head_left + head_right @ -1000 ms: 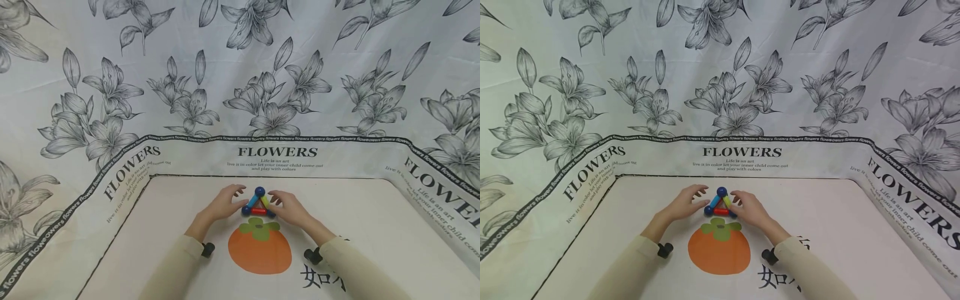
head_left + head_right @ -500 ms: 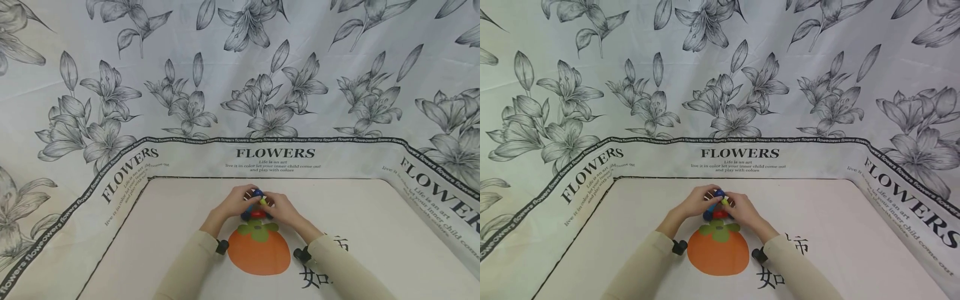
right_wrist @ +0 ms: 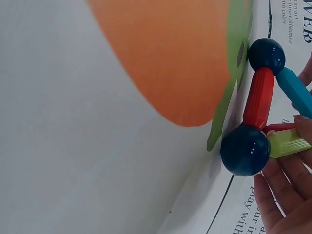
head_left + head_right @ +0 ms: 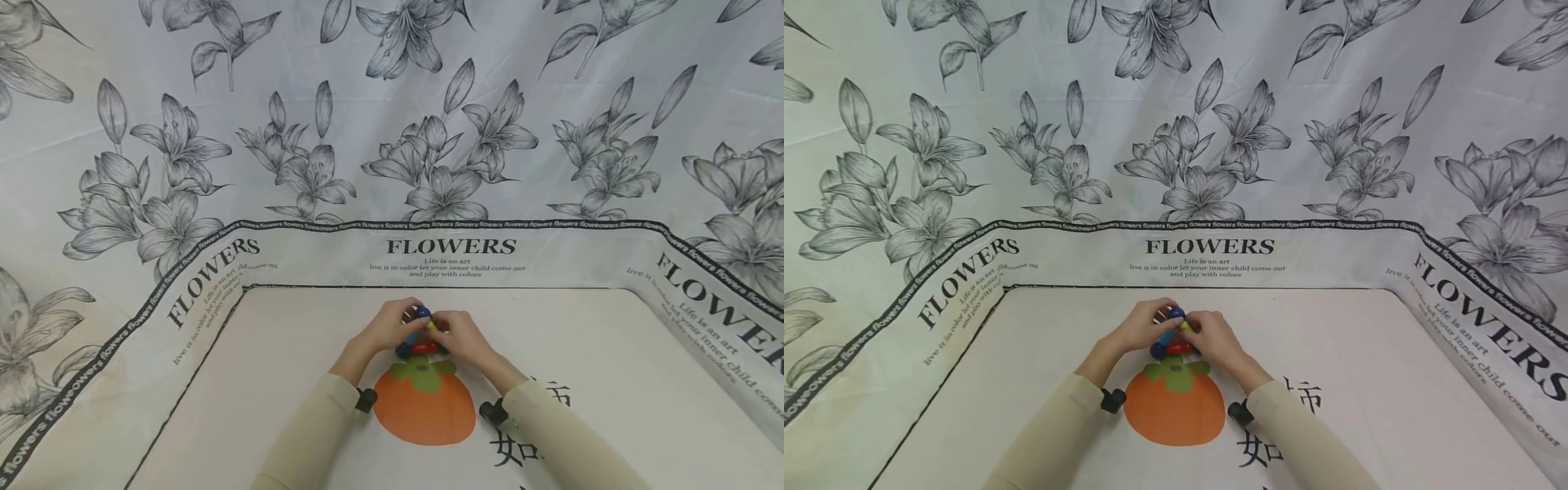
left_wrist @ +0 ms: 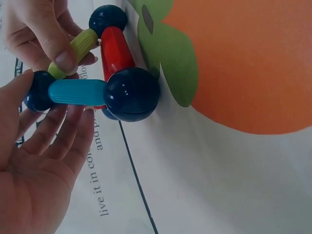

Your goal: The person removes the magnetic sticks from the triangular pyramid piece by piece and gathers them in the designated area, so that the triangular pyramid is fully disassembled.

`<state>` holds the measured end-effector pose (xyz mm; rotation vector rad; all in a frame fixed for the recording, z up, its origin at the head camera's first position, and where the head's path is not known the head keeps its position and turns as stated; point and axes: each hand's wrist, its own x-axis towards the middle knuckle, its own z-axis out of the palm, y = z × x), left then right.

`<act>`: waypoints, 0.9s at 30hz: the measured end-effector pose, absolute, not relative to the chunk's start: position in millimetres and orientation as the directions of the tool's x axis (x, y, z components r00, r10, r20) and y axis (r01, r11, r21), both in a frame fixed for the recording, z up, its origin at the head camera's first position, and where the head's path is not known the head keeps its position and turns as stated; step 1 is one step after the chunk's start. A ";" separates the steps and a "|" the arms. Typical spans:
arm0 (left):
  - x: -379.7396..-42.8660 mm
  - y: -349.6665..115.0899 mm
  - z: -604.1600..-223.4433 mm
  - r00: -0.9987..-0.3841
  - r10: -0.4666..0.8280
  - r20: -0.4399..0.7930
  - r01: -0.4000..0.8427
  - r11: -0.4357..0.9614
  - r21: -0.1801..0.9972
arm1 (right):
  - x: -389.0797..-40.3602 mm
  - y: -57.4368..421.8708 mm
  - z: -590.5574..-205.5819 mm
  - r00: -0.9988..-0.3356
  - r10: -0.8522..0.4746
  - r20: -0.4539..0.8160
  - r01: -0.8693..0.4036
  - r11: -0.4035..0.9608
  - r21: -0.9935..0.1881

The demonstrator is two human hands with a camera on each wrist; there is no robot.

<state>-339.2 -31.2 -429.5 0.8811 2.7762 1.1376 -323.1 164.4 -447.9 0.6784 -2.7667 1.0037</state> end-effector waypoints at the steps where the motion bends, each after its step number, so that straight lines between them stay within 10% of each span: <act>1: -338.8 -31.1 -429.4 -0.843 0.502 0.191 0.492 0.578 0.652 | -323.0 164.3 -447.2 -0.894 -0.366 0.260 -0.447 0.684 -0.576; 27: -344.4 -70.4 -445.6 -0.940 0.330 0.092 0.278 0.578 0.767 | -321.0 171.3 -450.8 -0.901 -0.363 0.237 -0.430 0.677 -0.597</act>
